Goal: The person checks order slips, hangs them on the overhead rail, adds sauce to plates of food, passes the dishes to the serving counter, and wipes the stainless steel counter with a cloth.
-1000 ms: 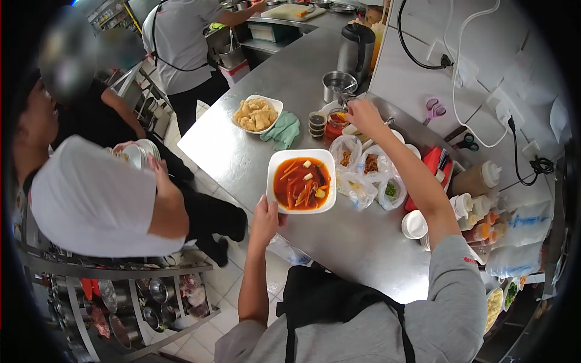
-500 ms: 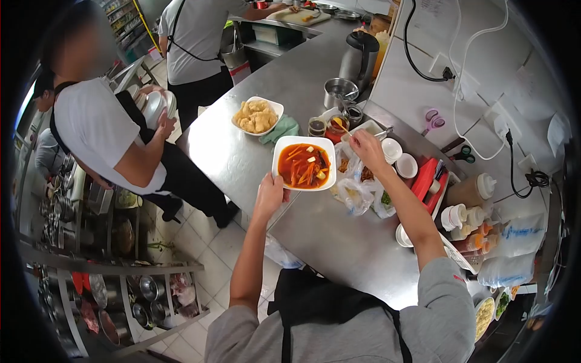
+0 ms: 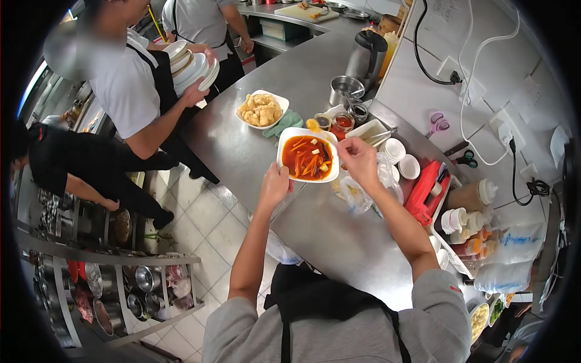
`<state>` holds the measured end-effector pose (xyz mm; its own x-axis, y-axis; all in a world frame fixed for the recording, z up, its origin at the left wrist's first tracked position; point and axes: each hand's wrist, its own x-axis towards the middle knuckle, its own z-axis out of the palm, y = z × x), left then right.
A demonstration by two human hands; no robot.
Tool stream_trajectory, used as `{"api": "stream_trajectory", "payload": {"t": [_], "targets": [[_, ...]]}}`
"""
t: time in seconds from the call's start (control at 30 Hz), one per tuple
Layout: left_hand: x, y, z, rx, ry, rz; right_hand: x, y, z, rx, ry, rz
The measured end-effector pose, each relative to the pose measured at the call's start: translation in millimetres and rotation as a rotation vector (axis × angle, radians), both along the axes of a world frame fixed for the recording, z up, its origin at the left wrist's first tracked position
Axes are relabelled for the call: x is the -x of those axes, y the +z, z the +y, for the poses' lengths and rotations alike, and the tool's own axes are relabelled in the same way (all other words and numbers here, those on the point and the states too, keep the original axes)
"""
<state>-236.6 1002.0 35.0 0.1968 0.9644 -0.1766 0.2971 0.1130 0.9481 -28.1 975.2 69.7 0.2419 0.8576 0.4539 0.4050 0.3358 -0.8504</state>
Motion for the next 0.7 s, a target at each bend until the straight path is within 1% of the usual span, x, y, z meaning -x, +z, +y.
{"api": "stream_trajectory", "payload": {"t": [0.13, 0.23, 0.3, 0.37, 0.47, 0.57, 0.6, 0.7], "targets": [[1.5, -1.7, 2.0, 0.002, 0.010, -0.012, 10.2, 15.3, -29.1, -0.027, 0.103, -0.221], [2.8, 4.4, -2.0, 0.001, 0.020, -0.044, 9.0, 28.9, -44.1, -0.250, 0.084, -0.295], [3.4, 5.3, -3.8, 0.008, 0.024, -0.080, 6.2, 32.3, -43.2, -0.217, 0.059, -0.279], [2.5, 3.4, -4.4, 0.008, 0.017, -0.100, 3.6, 24.2, -37.5, -0.162, 0.005, -0.232], [-1.1, 7.3, -8.3, 0.039, 0.008, -0.115, 3.7, 19.2, -28.4, -0.076, 0.007, -0.297], [-4.3, 14.9, -9.5, 0.057, 0.008, -0.153, -2.4, 16.5, -17.8, 0.157, -0.001, 0.211], [-4.5, 15.0, -10.7, 0.065, 0.008, -0.170, -5.1, 26.5, -15.6, 0.193, -0.030, 0.301], [-3.3, 11.0, -8.1, 0.001, -0.015, -0.144, -28.6, 26.9, -1.2, 0.157, -0.044, 0.542]]}}
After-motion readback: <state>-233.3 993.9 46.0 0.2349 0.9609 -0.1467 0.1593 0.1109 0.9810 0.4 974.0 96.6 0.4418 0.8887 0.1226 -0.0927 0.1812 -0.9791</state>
